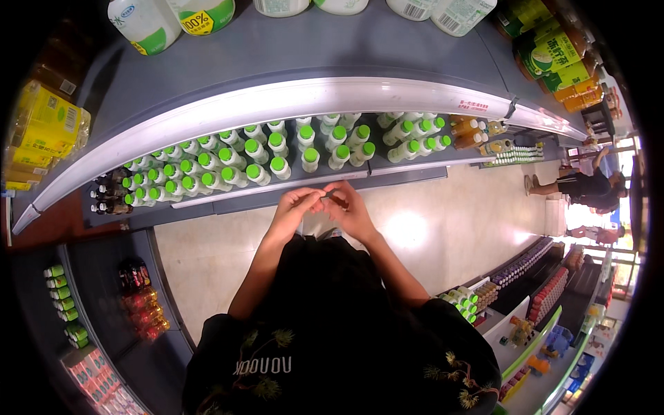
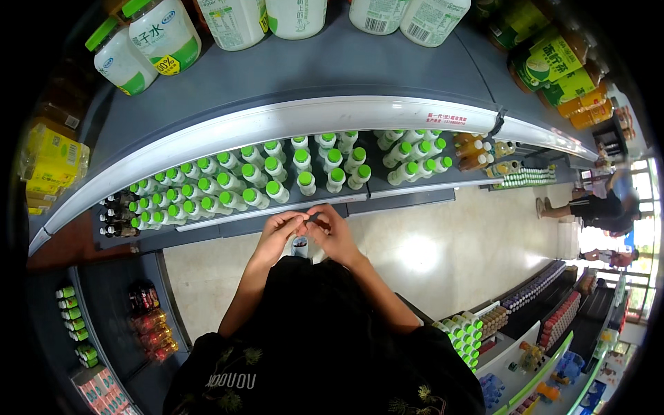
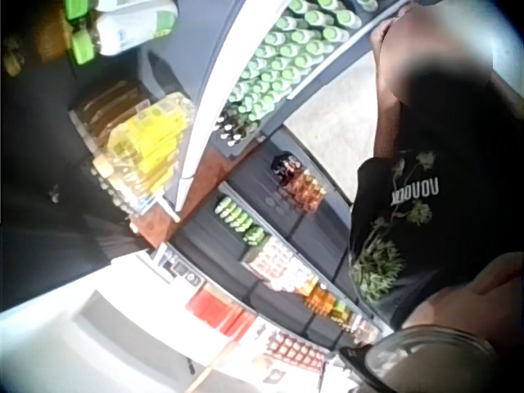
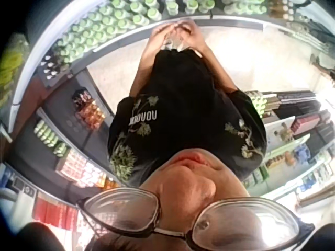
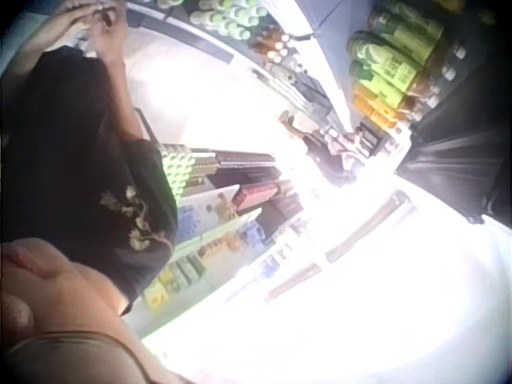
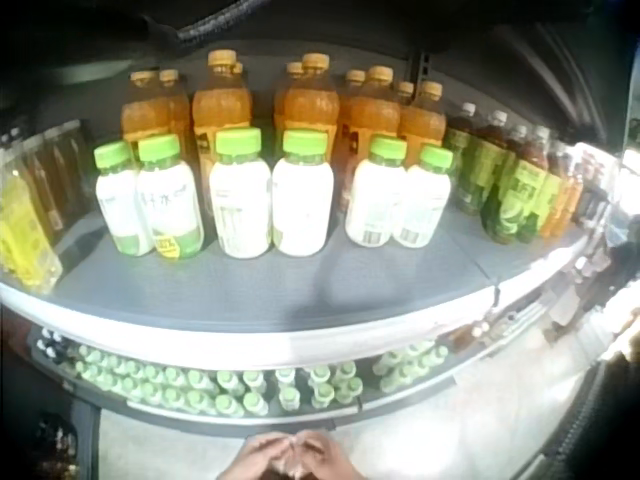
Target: The person repeatedly picks up white bottles with green caps from a table and places them onto a refrigerated shelf. They handle the bottles one at a time, arranging them in rows among other beverages.
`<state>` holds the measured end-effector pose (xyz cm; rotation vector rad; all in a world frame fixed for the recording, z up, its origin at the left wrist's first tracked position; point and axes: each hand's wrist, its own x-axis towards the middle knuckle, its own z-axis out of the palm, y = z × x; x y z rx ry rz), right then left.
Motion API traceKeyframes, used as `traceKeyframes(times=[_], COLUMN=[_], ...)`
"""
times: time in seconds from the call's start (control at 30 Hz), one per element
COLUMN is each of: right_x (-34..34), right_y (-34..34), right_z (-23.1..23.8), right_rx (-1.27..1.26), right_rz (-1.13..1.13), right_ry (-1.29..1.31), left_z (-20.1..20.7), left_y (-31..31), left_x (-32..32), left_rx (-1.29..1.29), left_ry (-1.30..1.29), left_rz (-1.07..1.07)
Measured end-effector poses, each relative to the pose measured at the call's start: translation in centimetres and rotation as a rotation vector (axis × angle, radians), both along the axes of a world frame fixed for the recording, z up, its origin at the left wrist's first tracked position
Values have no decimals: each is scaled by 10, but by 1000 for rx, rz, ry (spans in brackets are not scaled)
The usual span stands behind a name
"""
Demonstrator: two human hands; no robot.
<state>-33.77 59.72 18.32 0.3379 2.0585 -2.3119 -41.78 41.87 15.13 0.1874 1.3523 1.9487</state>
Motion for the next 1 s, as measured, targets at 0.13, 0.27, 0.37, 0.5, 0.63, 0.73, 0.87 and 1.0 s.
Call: traceKeyframes(times=[0.13, 0.27, 0.37, 0.5, 0.63, 0.73, 0.87, 1.0], right_x=[-4, 7, 19, 32, 35, 34, 51, 78], right_y=[21, 15, 0, -13, -22, -29, -39, -39], right_z=[-36, -57, -68, -88, -97, -92, -89, -79], right_rx=[216, 476, 556, 511, 650, 597, 481, 492], right_rz=[101, 258, 386, 479, 327, 98, -142, -288], right_ry=[0, -163, -229, -297, -227, -194, -211, -253], left_z=[-19, -47, -61, -80, -91, -93, -98, -93], left_y=[2, -5, -11, -1, 12, 21, 44, 72], left_x=[-13, -18, -17, -11, -19, -39, -69, -69], left_rx=[-38, -52, -55, -93, -146, -187, -235, -256], left_ry=[46, -3, -49, -36, -14, 35, 115, 115], left_rz=[16, 48, 8, -97, -257, -393, -587, -735])
